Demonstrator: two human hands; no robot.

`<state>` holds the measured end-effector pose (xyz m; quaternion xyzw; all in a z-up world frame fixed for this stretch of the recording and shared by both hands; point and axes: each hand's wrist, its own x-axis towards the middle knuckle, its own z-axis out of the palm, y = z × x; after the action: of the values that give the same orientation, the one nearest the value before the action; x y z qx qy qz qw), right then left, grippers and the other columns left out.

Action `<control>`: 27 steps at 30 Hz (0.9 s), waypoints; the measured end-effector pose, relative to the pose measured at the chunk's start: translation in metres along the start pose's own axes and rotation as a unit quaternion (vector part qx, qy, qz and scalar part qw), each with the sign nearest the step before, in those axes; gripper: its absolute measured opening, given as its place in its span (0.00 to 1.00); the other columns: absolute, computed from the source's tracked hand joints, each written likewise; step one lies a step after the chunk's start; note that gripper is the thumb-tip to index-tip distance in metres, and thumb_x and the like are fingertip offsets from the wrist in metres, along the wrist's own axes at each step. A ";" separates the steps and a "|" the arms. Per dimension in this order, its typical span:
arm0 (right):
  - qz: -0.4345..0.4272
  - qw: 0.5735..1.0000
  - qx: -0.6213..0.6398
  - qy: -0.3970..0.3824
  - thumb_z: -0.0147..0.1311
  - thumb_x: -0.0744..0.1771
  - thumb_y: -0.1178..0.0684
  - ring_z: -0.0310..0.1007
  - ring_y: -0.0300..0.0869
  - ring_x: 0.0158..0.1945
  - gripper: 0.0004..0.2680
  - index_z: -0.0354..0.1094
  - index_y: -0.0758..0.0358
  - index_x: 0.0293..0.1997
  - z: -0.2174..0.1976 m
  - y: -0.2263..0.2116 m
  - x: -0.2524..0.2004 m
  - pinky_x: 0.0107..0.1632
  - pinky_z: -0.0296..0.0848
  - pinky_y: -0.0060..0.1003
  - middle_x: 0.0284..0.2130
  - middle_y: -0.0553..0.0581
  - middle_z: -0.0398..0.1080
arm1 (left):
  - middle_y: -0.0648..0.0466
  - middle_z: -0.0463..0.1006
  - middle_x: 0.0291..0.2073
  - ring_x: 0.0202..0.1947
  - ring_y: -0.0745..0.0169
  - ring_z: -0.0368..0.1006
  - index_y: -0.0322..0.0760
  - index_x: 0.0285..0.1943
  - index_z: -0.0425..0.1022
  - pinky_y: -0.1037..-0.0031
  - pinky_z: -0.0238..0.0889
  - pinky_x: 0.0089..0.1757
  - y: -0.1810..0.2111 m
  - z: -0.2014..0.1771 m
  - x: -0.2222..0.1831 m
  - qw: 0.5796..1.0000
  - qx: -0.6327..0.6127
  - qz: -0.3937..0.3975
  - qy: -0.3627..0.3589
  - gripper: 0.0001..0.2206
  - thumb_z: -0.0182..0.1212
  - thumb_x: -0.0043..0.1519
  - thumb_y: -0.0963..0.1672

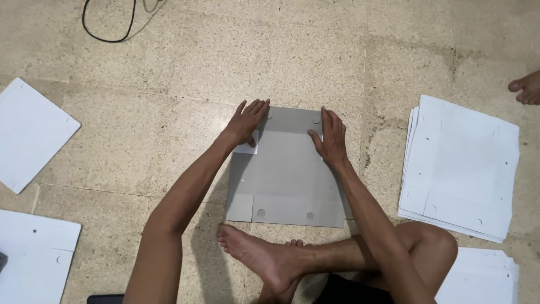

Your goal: Assembling a small cardboard box by folding sides and tucking in flaps while sitting on the floor.

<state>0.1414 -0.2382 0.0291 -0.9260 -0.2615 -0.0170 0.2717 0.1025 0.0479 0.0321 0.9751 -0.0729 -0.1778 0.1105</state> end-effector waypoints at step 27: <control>-0.065 0.992 -0.046 -0.100 0.37 0.72 0.45 0.49 0.48 0.74 0.19 0.55 0.60 0.71 -0.003 0.008 -0.069 0.76 0.43 0.44 0.70 0.58 0.55 | 0.56 0.43 0.78 0.77 0.59 0.37 0.48 0.80 0.42 0.62 0.25 0.71 0.064 0.024 -0.117 0.999 -0.013 0.003 0.043 0.27 0.24 0.71 0.53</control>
<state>0.0862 -0.2785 0.0162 -0.9158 -0.3456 0.0459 0.1993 -0.0213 0.0026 0.0646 0.9800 -0.0685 -0.1366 0.1271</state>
